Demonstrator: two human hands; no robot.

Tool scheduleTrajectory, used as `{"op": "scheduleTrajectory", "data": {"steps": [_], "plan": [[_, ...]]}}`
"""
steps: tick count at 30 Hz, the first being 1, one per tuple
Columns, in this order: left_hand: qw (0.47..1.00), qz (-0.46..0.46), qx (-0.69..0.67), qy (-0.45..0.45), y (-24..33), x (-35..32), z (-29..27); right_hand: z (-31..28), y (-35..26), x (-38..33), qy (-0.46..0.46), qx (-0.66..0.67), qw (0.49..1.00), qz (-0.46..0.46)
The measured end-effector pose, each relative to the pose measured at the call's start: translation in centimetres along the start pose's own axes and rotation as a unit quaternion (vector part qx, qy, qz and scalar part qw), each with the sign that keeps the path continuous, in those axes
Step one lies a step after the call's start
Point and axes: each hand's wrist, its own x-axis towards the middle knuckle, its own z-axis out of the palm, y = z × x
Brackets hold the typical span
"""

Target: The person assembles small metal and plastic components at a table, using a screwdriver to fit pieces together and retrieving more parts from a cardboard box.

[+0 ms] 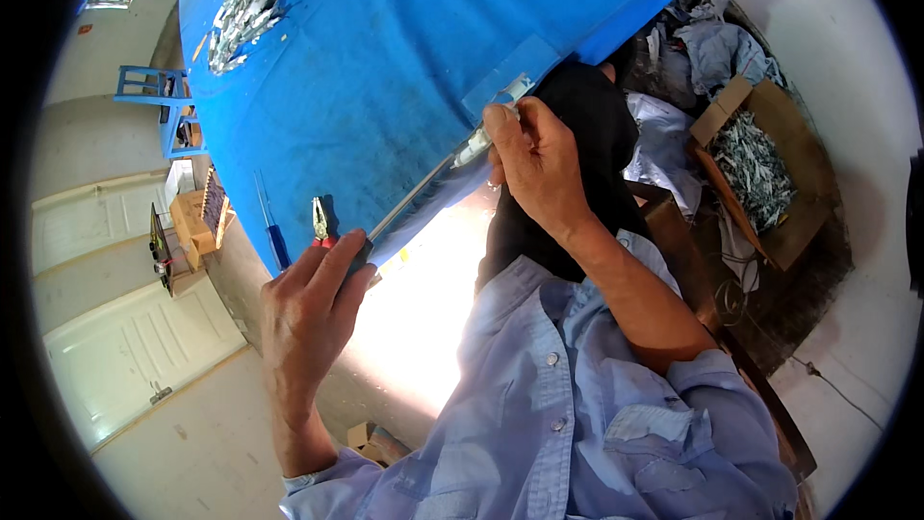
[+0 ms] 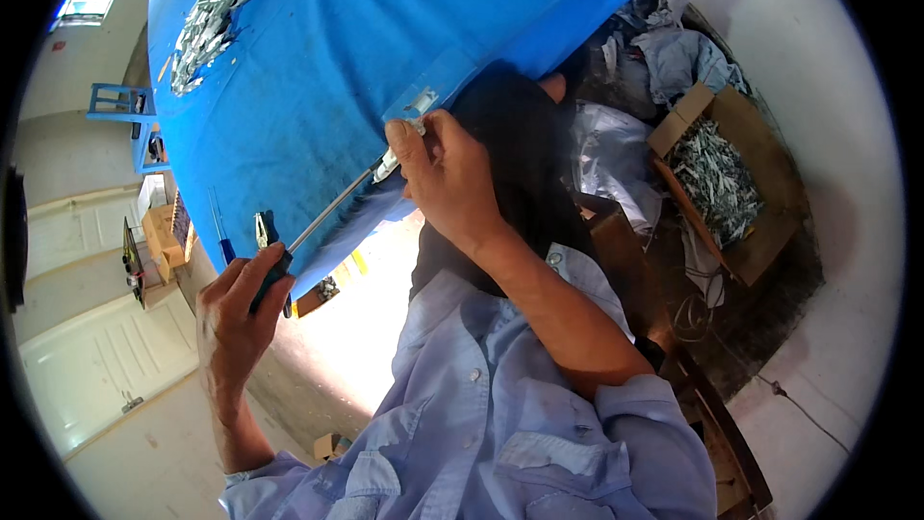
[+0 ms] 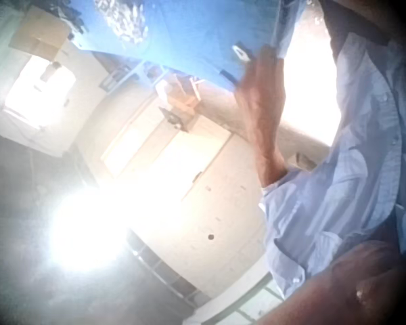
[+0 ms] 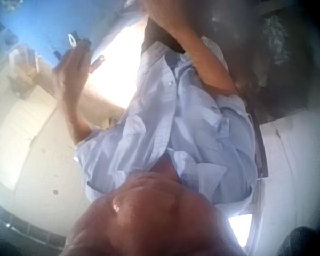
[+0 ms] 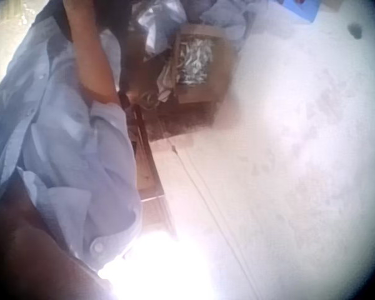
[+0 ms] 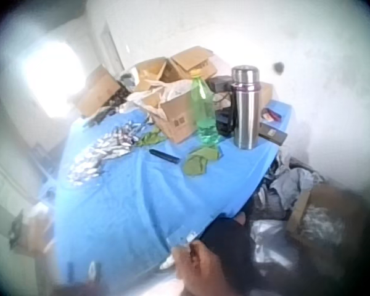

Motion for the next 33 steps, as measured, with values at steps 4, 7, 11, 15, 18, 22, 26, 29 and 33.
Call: {"op": "scheduleTrajectory", "data": {"steps": [4,7,11,15,18,22,26,29,33], "plan": [[1.0,0.006,0.001,0.015,-0.1,-0.6,0.7,0.1,0.0,0.1,0.011,-0.021,1.0,-0.016],[1.0,0.003,-0.007,0.015,0.0,-0.7,0.7,0.0,0.5,0.1,0.025,-0.054,0.998,-0.037],[1.0,0.002,-0.001,0.018,0.2,-0.8,0.6,-0.3,0.8,0.3,0.02,-0.072,0.997,-0.033],[1.0,-0.007,0.001,0.008,0.6,-1.1,-0.1,-0.3,0.7,0.3,0.028,-0.091,0.994,-0.046],[1.0,-0.018,0.0,-0.002,0.8,-1.3,-0.5,-0.4,0.7,0.4,0.031,-0.099,0.993,-0.051],[1.0,-0.007,0.0,0.005,0.9,-1.0,-0.2,-0.3,0.7,0.5,0.033,-0.087,0.994,-0.052],[1.0,0.011,-0.007,0.024,0.8,-0.8,0.6,0.1,0.0,0.5,0.025,-0.067,0.996,-0.057],[0.999,0.01,-0.013,0.029,0.8,-0.6,0.9,0.1,-0.1,0.4,0.026,-0.09,0.993,-0.071],[0.999,-0.023,-0.045,0.018,0.3,-0.5,1.2,-0.3,0.2,0.3,0.014,-0.101,0.993,-0.063]]}}
